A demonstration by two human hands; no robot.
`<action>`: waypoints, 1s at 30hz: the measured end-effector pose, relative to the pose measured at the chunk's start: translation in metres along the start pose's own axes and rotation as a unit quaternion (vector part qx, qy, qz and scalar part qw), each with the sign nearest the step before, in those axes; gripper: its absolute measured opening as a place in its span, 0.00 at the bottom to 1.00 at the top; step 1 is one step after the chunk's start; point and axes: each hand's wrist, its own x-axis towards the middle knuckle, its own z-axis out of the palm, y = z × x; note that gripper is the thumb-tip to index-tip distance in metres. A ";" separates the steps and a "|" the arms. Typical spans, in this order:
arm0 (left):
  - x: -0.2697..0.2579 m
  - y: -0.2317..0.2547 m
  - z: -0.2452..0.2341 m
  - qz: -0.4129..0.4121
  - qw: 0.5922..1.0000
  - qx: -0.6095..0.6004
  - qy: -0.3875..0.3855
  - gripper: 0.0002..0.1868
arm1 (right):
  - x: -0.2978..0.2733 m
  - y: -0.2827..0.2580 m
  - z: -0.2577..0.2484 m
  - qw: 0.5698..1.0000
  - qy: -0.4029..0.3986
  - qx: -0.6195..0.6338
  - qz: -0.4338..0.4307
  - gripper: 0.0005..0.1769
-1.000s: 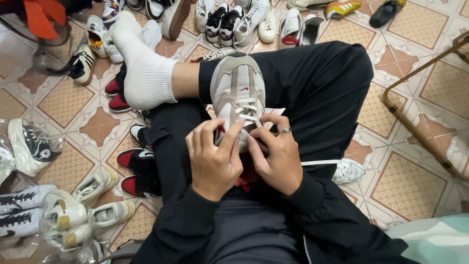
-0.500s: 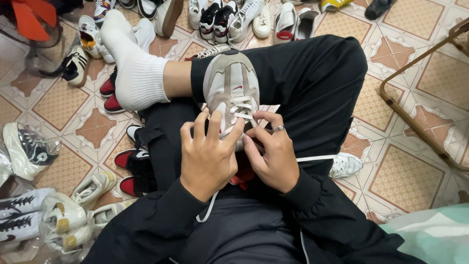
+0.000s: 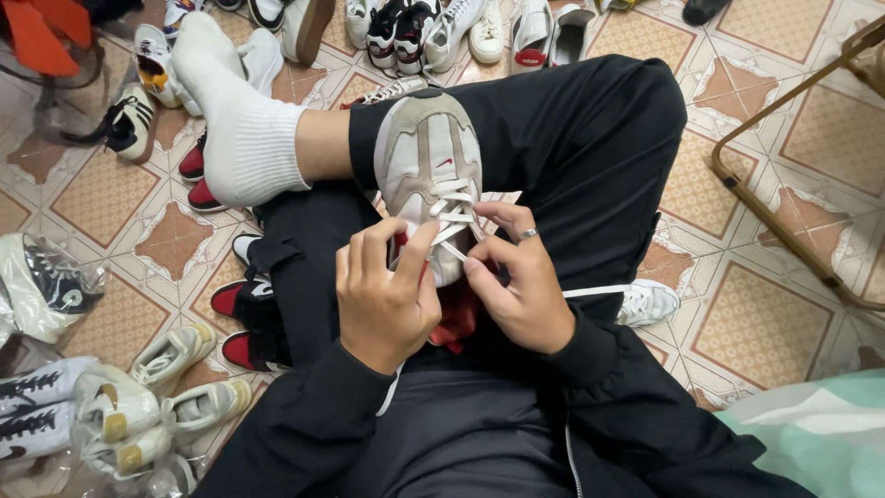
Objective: Lacing a white and red sneaker while sitting on the floor surrounded by other shoes
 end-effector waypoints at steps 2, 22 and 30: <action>-0.002 0.001 0.001 -0.007 1.000 -0.008 0.003 0.19 | 0.003 -0.004 -0.006 0.999 -0.014 0.034 -0.004 0.06; 0.039 0.001 -0.013 0.014 0.999 0.028 -0.031 0.03 | -0.001 0.018 0.012 0.982 0.107 0.112 0.112 0.11; 0.058 0.016 -0.014 0.013 0.982 0.135 -0.129 0.06 | 0.000 0.018 0.021 0.991 0.107 -0.002 0.085 0.28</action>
